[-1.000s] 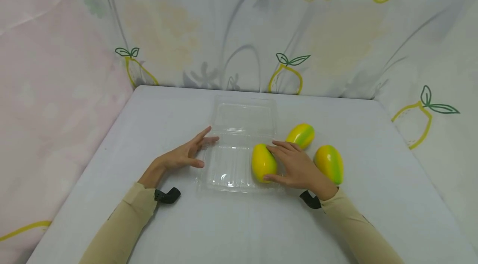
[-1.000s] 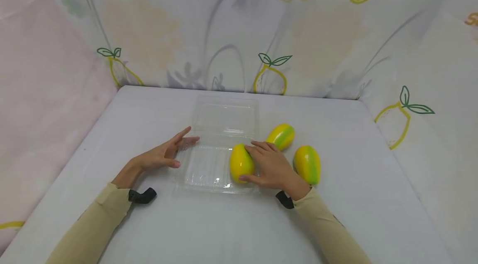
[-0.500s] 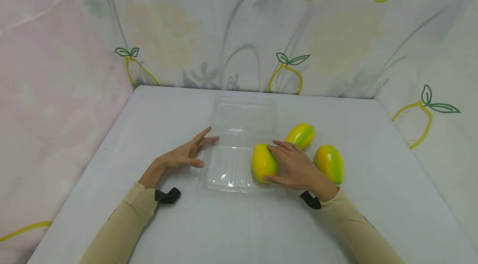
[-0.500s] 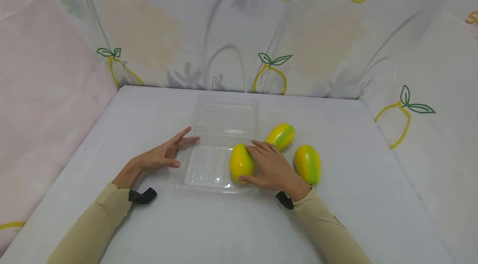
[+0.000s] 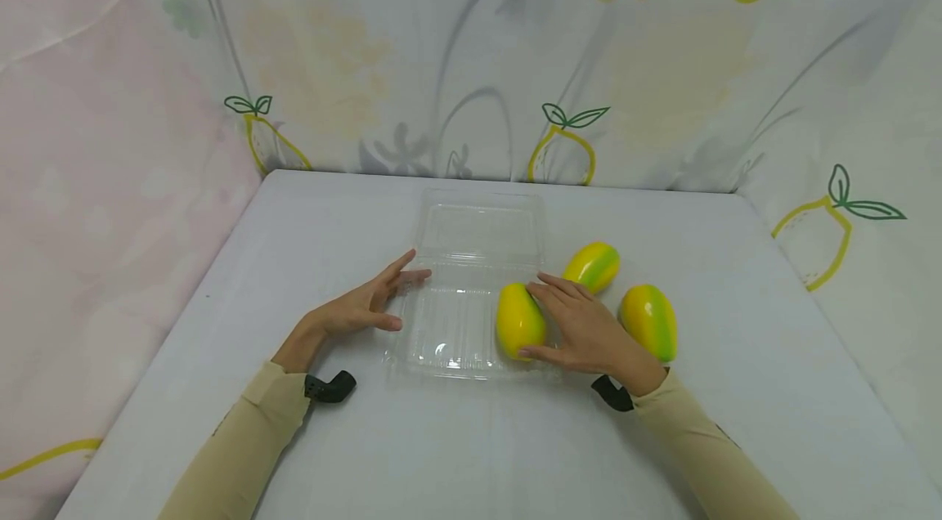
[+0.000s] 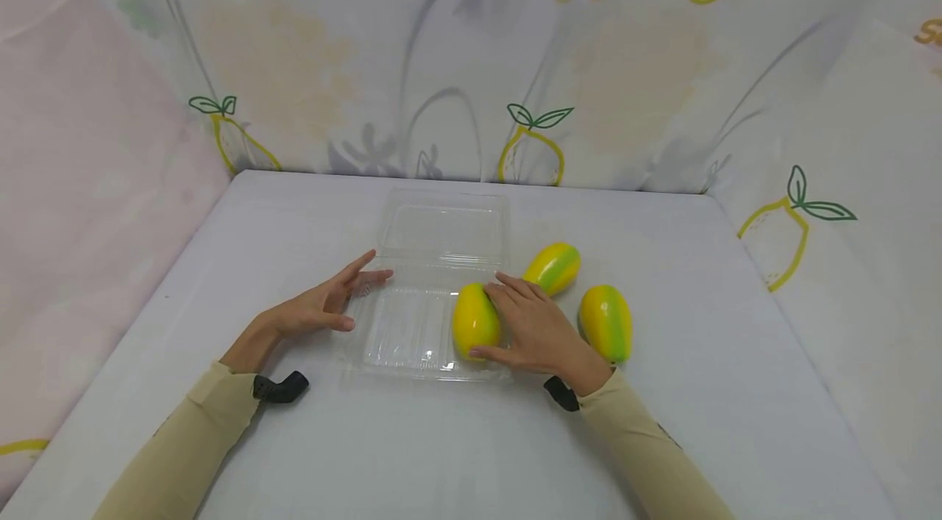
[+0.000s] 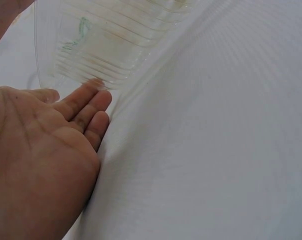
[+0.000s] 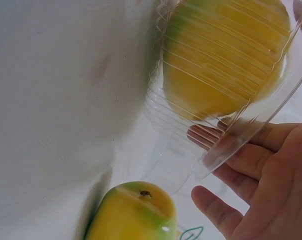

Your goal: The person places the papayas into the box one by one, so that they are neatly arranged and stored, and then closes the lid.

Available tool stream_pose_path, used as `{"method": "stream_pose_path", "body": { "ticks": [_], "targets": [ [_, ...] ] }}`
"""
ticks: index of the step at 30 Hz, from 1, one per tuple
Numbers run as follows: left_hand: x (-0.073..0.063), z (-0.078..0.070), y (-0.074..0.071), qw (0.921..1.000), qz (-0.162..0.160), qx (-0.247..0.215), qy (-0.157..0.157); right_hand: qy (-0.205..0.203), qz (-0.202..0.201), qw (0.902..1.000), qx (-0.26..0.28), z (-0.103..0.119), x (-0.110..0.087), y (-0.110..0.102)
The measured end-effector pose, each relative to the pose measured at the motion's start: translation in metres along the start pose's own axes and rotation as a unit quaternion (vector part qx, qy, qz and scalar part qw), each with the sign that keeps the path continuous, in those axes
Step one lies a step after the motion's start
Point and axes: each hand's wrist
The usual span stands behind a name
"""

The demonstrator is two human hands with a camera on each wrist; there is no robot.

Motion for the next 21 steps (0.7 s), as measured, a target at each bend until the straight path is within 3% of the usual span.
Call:
{"method": "stream_pose_path", "body": {
  "ticks": [21],
  "targets": [
    [0.0,-0.004,0.0,0.9998,0.002,-0.019,0.007,0.014,-0.007,0.9998,0.01,-0.003,-0.003,-0.008]
  ]
}}
Point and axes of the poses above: each hand's wrist, its own x-axis towards the middle knuckle, its own y-axis out of the palm, z = x × y, and after that the axes turned 7 degrees about z, right-handed
